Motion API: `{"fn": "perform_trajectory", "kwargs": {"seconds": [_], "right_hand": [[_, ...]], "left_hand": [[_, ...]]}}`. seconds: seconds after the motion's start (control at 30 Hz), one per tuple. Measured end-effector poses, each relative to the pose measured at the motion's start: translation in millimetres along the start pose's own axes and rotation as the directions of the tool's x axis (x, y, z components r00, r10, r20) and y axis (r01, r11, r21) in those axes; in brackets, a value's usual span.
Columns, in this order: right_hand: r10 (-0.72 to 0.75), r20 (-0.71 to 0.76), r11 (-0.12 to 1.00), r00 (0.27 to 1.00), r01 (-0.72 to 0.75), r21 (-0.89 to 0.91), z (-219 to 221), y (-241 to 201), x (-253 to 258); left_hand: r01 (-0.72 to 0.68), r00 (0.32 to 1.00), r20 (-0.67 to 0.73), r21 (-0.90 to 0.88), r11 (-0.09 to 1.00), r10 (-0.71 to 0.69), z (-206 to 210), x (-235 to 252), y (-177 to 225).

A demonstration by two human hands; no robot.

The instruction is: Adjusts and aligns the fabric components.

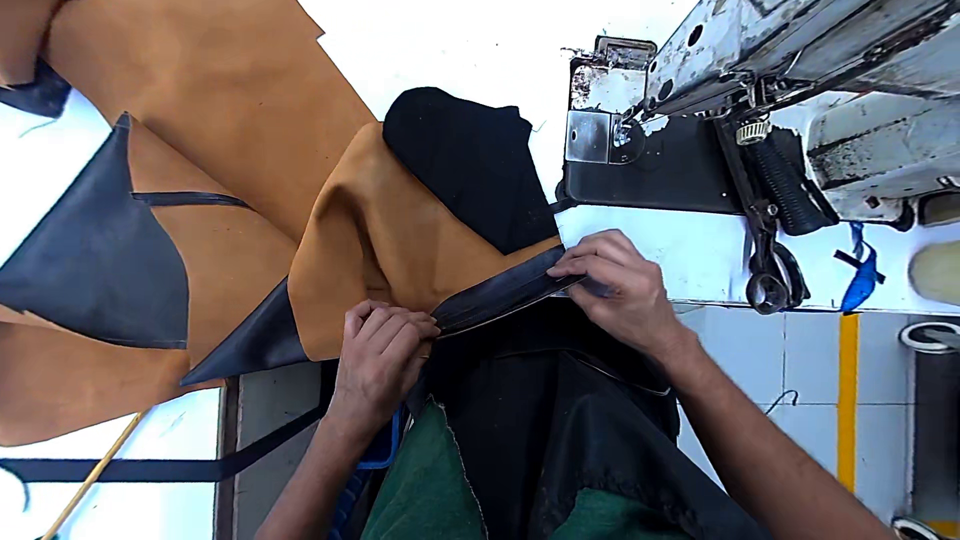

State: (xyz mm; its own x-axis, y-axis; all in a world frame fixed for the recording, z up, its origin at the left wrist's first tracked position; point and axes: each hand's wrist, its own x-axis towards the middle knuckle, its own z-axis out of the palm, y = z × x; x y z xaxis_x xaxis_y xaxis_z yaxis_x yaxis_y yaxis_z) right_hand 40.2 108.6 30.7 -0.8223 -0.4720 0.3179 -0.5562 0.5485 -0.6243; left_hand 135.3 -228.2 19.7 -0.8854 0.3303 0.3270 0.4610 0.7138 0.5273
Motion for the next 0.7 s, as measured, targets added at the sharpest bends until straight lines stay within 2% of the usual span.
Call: {"fn": "perform_trajectory", "kwargs": {"seconds": [0.2,0.37,0.43,0.5,0.57,0.6,0.63,0.67,0.7], "right_hand": [[0.049,-0.137,0.999,0.989,-0.047,0.021,12.0,2.5,-16.4],[0.137,-0.152,0.986,0.979,-0.119,0.119,14.4,-0.3,-20.6],[0.164,-0.161,0.980,0.973,-0.142,0.141,13.3,-4.1,-22.1],[0.172,-0.170,0.977,0.970,-0.145,0.159,14.4,-7.5,-18.9],[0.185,-0.198,0.975,0.963,-0.155,0.158,16.8,-9.7,-10.4],[0.173,-0.225,0.977,0.959,-0.139,0.161,19.5,-10.8,-4.7],[0.155,-0.249,0.978,0.956,-0.114,0.173,23.4,-12.9,1.7],[0.136,-0.267,0.979,0.954,-0.088,0.184,28.3,-16.0,10.1],[0.123,-0.278,0.980,0.953,-0.073,0.186,33.8,-20.8,20.6]], "left_hand": [[-0.007,1.000,-0.017,0.018,1.000,0.007,4.1,-4.4,-0.9],[0.016,1.000,0.005,0.058,0.998,-0.016,7.3,-6.1,-0.1],[0.048,0.997,-0.070,0.049,0.998,-0.045,7.1,-5.4,4.6],[0.096,0.948,-0.303,-0.021,0.995,-0.098,-3.9,0.6,8.4],[0.076,0.792,-0.594,-0.137,0.988,-0.143,-33.6,13.1,9.1],[0.036,0.712,-0.685,-0.185,0.982,-0.155,-62.0,16.2,8.6],[-0.006,0.689,-0.706,-0.229,0.973,-0.162,-101.9,10.1,7.9],[-0.038,0.743,-0.646,-0.302,0.953,-0.176,-151.9,-6.3,5.6],[-0.001,0.824,-0.520,-0.399,0.917,-0.225,-205.5,-29.2,5.2]]}}
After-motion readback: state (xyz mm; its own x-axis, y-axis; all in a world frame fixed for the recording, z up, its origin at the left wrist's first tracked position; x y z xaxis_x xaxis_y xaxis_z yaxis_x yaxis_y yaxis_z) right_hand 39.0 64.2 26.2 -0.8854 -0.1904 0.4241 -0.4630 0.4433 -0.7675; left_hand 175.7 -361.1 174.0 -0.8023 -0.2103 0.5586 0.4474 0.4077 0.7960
